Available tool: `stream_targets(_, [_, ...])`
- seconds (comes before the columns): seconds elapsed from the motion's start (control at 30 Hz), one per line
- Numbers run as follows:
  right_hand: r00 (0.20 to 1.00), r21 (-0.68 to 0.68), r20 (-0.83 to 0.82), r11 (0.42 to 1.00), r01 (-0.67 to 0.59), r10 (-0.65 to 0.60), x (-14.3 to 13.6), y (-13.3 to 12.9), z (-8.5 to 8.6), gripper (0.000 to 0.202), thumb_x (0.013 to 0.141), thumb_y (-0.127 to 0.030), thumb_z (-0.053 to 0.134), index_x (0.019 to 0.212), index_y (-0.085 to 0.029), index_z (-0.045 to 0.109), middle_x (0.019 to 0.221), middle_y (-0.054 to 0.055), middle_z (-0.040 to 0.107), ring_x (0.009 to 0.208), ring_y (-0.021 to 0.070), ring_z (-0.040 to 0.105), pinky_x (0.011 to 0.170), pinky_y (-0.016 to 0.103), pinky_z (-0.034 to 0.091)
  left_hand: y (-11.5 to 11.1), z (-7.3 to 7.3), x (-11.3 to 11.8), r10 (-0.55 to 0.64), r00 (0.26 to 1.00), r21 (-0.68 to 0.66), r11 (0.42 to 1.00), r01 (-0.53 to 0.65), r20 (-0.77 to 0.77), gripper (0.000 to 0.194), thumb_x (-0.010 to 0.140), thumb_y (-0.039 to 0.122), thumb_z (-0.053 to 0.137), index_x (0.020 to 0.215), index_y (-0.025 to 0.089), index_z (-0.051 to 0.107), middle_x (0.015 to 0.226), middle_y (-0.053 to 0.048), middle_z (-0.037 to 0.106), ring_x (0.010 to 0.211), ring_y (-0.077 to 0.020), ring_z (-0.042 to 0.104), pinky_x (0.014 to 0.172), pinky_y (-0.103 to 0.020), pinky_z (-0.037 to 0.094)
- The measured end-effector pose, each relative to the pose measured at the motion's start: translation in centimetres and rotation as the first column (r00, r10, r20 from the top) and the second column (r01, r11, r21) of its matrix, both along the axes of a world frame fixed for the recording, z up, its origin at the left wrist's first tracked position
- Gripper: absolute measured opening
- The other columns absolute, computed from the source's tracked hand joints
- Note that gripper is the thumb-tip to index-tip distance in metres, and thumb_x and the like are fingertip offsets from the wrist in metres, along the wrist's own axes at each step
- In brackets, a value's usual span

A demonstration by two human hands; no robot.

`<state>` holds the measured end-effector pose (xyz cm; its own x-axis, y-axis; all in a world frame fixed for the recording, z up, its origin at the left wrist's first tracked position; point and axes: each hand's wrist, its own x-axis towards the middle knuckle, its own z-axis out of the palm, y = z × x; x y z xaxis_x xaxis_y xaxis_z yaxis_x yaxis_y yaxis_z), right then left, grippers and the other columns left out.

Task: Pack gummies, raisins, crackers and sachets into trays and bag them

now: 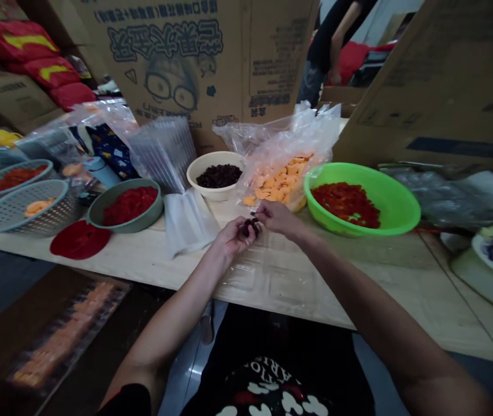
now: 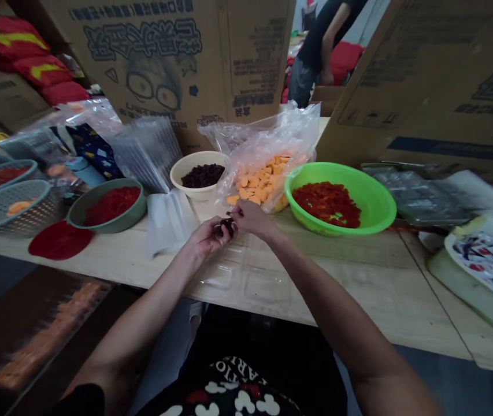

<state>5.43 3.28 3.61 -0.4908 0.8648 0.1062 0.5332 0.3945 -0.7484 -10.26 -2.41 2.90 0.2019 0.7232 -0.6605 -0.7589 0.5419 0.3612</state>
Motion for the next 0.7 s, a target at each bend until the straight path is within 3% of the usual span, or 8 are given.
stream_targets(0.1, [0.985, -0.045, -0.112, 0.991, 0.128, -0.132, 1.7, -1.5, -2.7, 0.01, 0.086, -0.019, 0.054, 0.076, -0.019, 0.057, 0.067, -0.002, 0.059, 0.061, 0.0126, 0.053, 0.059, 0.023, 0.04, -0.6, -0.3, -1.3, 0.066, 0.998, -0.023, 0.998, -0.066, -0.01, 0.011, 0.085, 0.003, 0.053, 0.079, 0.011, 0.059, 0.074, -0.007, 0.059, 0.073, -0.0139, 0.063, 0.049, -0.014, 0.056])
stream_targets(0.2, [0.989, -0.048, -0.101, 0.994, 0.101, -0.106, 3.0, -3.2, -5.1, 0.007, 0.083, -0.014, 0.053, 0.083, -0.019, 0.057, 0.073, 0.0, 0.063, 0.064, 0.0138, 0.057, 0.059, 0.023, 0.04, -1.0, -0.8, -3.4, 0.119, 0.99, -0.021, 0.993, -0.12, -0.071, 0.017, 0.086, -0.001, 0.05, 0.075, 0.01, 0.057, 0.072, -0.006, 0.059, 0.069, -0.0116, 0.063, 0.05, -0.012, 0.055])
stream_targets(0.3, [0.993, -0.041, -0.089, 0.996, 0.076, -0.08, 2.7, -4.4, -6.5, 0.014, 0.082, -0.007, 0.05, 0.087, -0.019, 0.055, 0.078, 0.002, 0.067, 0.071, 0.0149, 0.064, 0.064, 0.023, 0.043, -1.0, -1.4, -5.4, 0.161, 0.974, -0.006, 0.986, -0.164, -0.159, 0.018, 0.087, -0.003, 0.052, 0.076, 0.01, 0.059, 0.069, -0.004, 0.06, 0.063, -0.0089, 0.062, 0.05, -0.011, 0.055])
stream_targets(0.5, [0.99, 0.121, 0.137, 0.993, 0.012, -0.029, 0.8, -4.4, -7.0, 0.014, 0.08, -0.006, 0.053, 0.085, -0.019, 0.057, 0.084, 0.005, 0.069, 0.075, 0.0177, 0.063, 0.068, 0.026, 0.042, -1.8, -1.8, -7.3, 0.171, 0.941, 0.046, 0.985, -0.165, -0.294, 0.013, 0.081, -0.002, 0.066, 0.078, 0.01, 0.064, 0.072, -0.003, 0.066, 0.064, -0.01, 0.066, 0.058, -0.017, 0.061])
stream_targets(0.6, [0.979, 0.072, 0.168, 0.991, 0.109, -0.119, 0.8, -3.4, -6.7, 0.01, 0.082, -0.011, 0.054, 0.083, -0.019, 0.058, 0.079, 0.004, 0.069, 0.069, 0.0176, 0.06, 0.064, 0.026, 0.041, -2.3, -1.7, -7.7, 0.136, 0.926, 0.073, 0.99, -0.118, -0.353, 0.019, 0.076, -0.01, 0.064, 0.078, 0.009, 0.065, 0.073, -0.003, 0.067, 0.067, -0.0098, 0.068, 0.064, -0.017, 0.062])
stream_targets(0.7, [0.982, 0.082, 0.137, 0.99, 0.117, -0.128, 0.9, -2.5, -6.4, 0.014, 0.082, -0.009, 0.052, 0.088, -0.019, 0.059, 0.083, 0.004, 0.069, 0.071, 0.017, 0.06, 0.066, 0.025, 0.042, -2.4, -1.9, -7.3, 0.082, 0.912, 0.108, 0.993, -0.042, -0.401, 0.02, 0.072, -0.01, 0.068, 0.081, 0.008, 0.068, 0.072, -0.003, 0.067, 0.061, -0.0084, 0.066, 0.058, -0.014, 0.058])
